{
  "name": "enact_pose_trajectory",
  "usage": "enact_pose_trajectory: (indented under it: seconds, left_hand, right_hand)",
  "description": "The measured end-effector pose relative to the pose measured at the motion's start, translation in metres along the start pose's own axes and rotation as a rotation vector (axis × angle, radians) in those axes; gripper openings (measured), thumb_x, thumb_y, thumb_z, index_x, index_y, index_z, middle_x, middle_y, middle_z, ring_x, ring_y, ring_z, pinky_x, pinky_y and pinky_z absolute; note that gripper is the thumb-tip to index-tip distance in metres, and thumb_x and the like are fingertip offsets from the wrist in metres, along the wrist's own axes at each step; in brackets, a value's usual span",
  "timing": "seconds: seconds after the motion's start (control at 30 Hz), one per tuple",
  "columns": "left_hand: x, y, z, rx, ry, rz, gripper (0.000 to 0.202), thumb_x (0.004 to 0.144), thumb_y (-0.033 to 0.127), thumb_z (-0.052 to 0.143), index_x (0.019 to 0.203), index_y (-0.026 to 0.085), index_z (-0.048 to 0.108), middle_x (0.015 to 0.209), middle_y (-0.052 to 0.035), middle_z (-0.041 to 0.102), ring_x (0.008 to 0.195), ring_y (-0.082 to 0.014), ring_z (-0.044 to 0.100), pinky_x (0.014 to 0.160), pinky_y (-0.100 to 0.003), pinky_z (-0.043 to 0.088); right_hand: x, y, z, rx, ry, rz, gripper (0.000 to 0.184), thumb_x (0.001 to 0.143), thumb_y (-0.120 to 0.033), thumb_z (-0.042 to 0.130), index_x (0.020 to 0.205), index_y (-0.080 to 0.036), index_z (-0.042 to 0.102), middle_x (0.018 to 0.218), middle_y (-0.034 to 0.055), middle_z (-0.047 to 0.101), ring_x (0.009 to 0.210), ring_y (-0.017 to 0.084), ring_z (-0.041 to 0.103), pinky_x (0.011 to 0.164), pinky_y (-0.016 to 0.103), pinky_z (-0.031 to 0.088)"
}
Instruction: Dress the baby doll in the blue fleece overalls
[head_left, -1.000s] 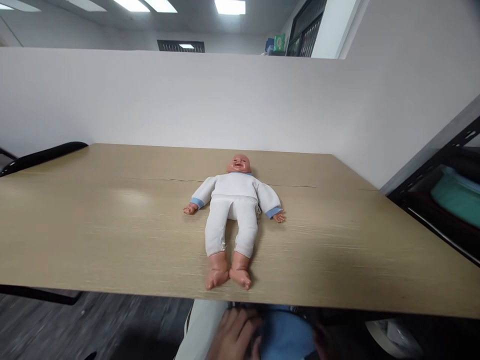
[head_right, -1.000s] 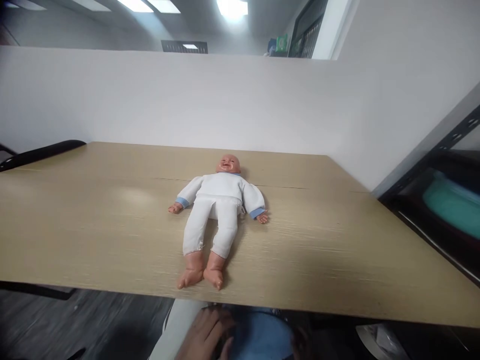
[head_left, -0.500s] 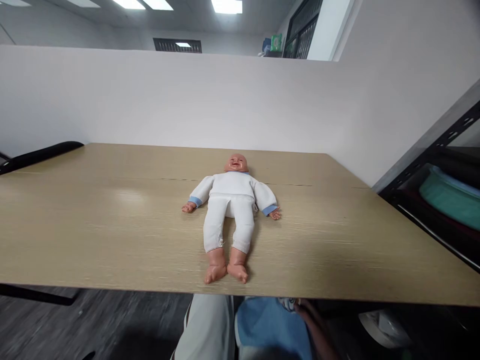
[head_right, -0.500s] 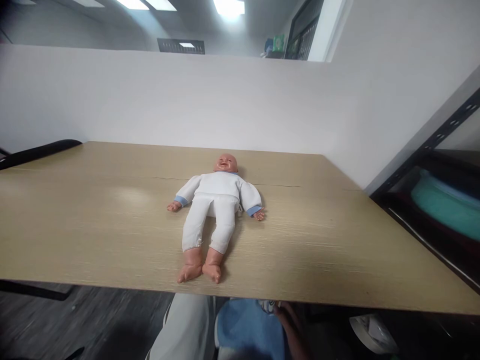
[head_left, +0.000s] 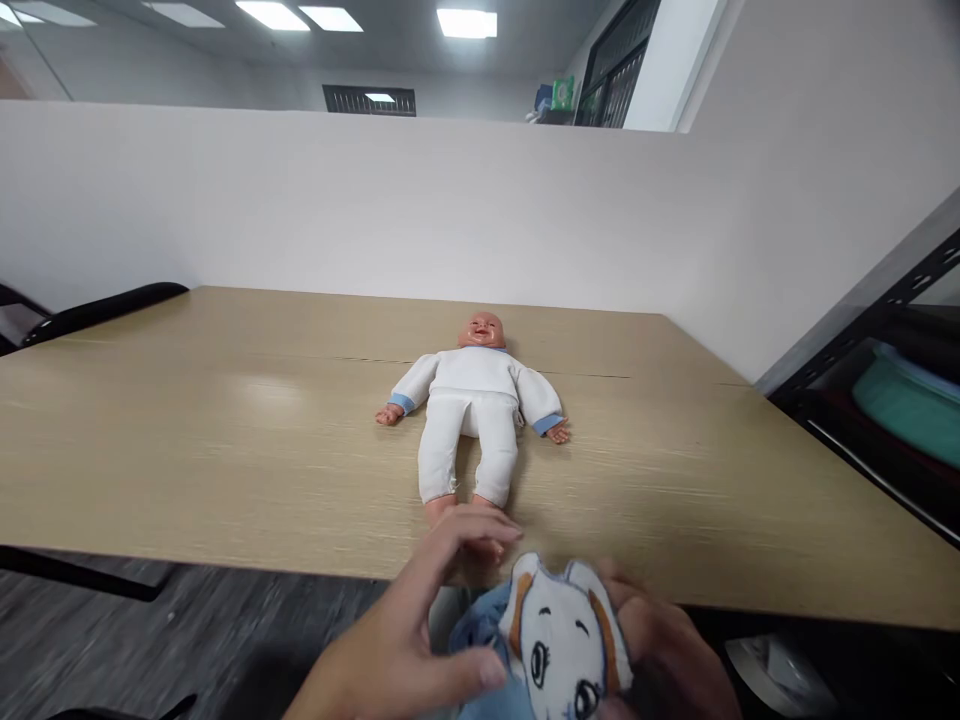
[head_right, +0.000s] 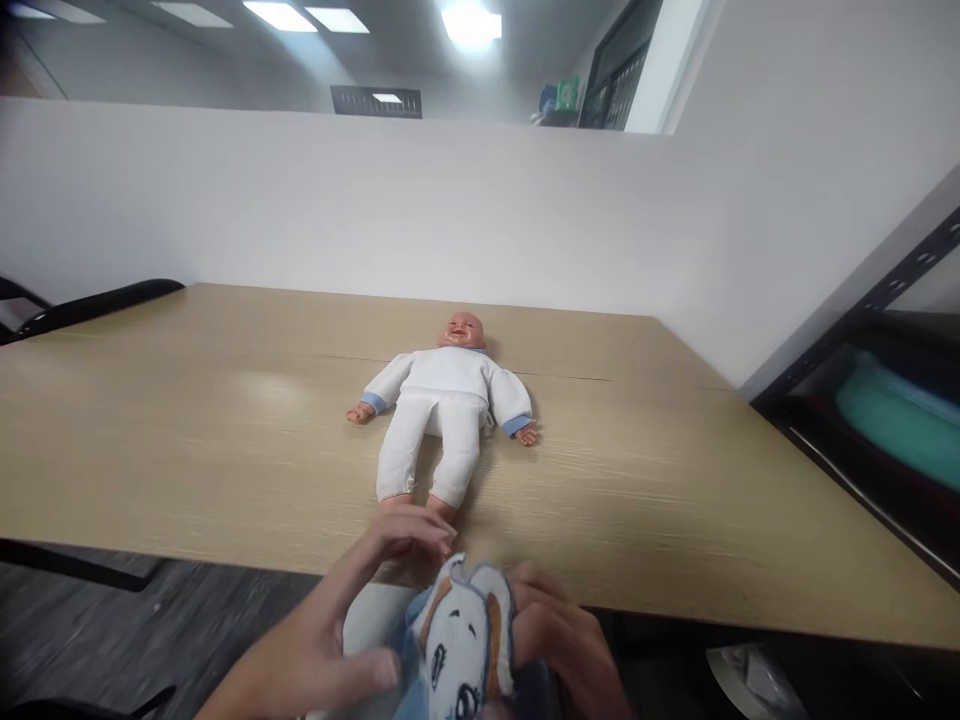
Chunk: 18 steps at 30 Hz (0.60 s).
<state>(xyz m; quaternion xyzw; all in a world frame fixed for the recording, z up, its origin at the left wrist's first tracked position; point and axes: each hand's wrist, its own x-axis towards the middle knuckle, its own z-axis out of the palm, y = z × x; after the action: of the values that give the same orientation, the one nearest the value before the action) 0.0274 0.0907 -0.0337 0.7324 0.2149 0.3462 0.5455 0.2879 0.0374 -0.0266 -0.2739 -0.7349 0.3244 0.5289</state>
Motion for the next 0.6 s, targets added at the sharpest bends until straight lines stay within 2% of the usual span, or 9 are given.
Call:
enact_pose_trajectory:
  seconds: [0.07, 0.17, 0.27, 0.33, 0.4, 0.5, 0.6]
  left_hand:
    - [0.018, 0.010, -0.020, -0.093, -0.039, -0.002, 0.066, 0.084, 0.056, 0.088, 0.139, 0.026, 0.067, 0.133, -0.0130, 0.065, 0.122, -0.0327, 0.062, 0.108, -0.049, 0.053]
    - [0.045, 0.029, -0.038, -0.203, -0.102, 0.023, 0.038, 0.085, 0.039, 0.091, 0.111, 0.019, 0.072, 0.106, -0.0070, 0.067, 0.097, -0.0195, 0.063, 0.087, -0.030, 0.053]
    - [0.066, 0.050, -0.054, -0.133, -0.107, 0.130, 0.027, 0.087, 0.021, 0.088, 0.106, 0.020, 0.068, 0.100, -0.0039, 0.063, 0.092, -0.0152, 0.059, 0.083, -0.025, 0.049]
    - [0.077, 0.063, -0.066, -0.074, -0.121, 0.236, 0.026, 0.092, 0.016, 0.083, 0.109, 0.021, 0.065, 0.106, -0.0050, 0.061, 0.097, -0.0155, 0.060, 0.087, -0.025, 0.050]
    - [0.087, 0.076, -0.077, -0.014, -0.136, 0.305, 0.023, 0.098, 0.014, 0.076, 0.113, 0.022, 0.061, 0.110, -0.0060, 0.060, 0.101, -0.0151, 0.060, 0.091, -0.025, 0.051]
    - [0.100, 0.091, -0.089, 0.067, -0.148, 0.347, 0.023, 0.101, 0.011, 0.070, 0.116, 0.022, 0.056, 0.107, -0.0053, 0.061, 0.099, -0.0133, 0.061, 0.088, -0.023, 0.051]
    - [0.113, 0.101, -0.100, 0.122, -0.117, 0.365, 0.026, 0.098, 0.010, 0.075, 0.113, 0.021, 0.057, 0.105, -0.0045, 0.062, 0.096, -0.0128, 0.064, 0.081, -0.022, 0.052]
  right_hand:
    - [0.034, -0.018, -0.001, -0.102, 0.047, -0.062, 0.013, 0.090, -0.016, 0.070, 0.092, -0.027, 0.061, 0.080, 0.0014, 0.063, 0.077, 0.021, 0.062, 0.075, 0.034, 0.058]
    - [0.071, -0.036, -0.003, -0.215, 0.092, -0.128, 0.021, 0.084, -0.008, 0.071, 0.088, -0.025, 0.060, 0.093, 0.0006, 0.059, 0.078, 0.015, 0.059, 0.073, 0.027, 0.056]
    - [0.091, -0.038, -0.012, -0.252, 0.125, -0.095, 0.023, 0.086, -0.006, 0.072, 0.092, -0.026, 0.063, 0.121, 0.0031, 0.053, 0.101, 0.016, 0.063, 0.088, 0.026, 0.056]
    - [0.102, -0.031, -0.024, -0.177, 0.033, -0.041, 0.025, 0.089, -0.010, 0.076, 0.105, -0.028, 0.067, 0.141, 0.0054, 0.049, 0.128, 0.024, 0.059, 0.105, 0.034, 0.054]
    - [0.117, -0.021, -0.038, 0.008, -0.141, 0.054, 0.032, 0.092, -0.020, 0.079, 0.119, -0.030, 0.066, 0.153, 0.0079, 0.048, 0.142, 0.031, 0.053, 0.111, 0.041, 0.054]
    - [0.148, -0.002, -0.059, 0.341, -0.320, 0.187, 0.045, 0.092, -0.026, 0.083, 0.129, -0.033, 0.057, 0.149, 0.0060, 0.056, 0.130, 0.027, 0.064, 0.097, 0.036, 0.061]
    - [0.181, 0.018, -0.072, 0.446, -0.422, 0.278, 0.076, 0.086, -0.026, 0.090, 0.146, -0.041, 0.046, 0.138, 0.0020, 0.064, 0.112, 0.021, 0.073, 0.086, 0.028, 0.061]
